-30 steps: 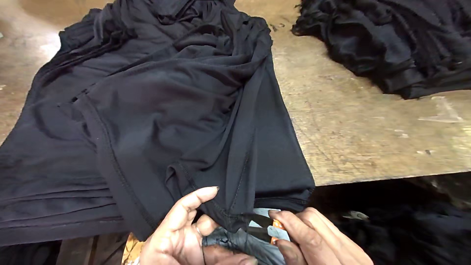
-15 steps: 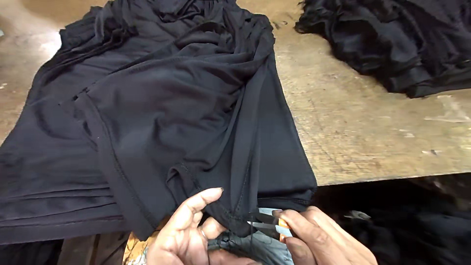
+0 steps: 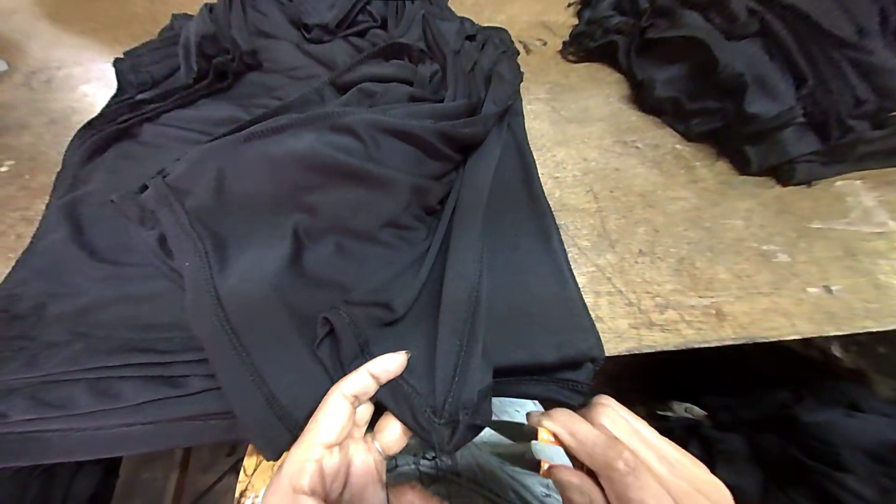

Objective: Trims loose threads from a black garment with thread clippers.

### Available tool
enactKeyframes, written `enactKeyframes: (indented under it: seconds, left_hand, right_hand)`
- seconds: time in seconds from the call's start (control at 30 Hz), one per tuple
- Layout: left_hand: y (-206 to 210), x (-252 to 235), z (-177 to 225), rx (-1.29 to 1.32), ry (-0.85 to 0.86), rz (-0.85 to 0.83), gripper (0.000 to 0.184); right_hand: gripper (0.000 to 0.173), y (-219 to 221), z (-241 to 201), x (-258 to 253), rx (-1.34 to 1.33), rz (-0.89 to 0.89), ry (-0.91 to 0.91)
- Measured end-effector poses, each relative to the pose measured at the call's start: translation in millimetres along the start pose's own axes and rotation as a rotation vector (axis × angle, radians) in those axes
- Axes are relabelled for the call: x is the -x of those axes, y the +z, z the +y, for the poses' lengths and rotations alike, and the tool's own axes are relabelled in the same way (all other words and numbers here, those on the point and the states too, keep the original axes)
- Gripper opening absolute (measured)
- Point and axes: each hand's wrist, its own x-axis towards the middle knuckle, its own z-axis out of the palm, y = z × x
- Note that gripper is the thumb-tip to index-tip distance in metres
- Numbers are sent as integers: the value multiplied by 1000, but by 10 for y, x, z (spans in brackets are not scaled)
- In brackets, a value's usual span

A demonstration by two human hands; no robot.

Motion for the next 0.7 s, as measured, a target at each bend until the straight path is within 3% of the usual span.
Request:
enactKeyframes:
  seconds: [0.7]
  left_hand:
    - [40,29,-9,-36,41,15,88]
  right_hand:
    - [38,111,-123,-116,-41,46,-65]
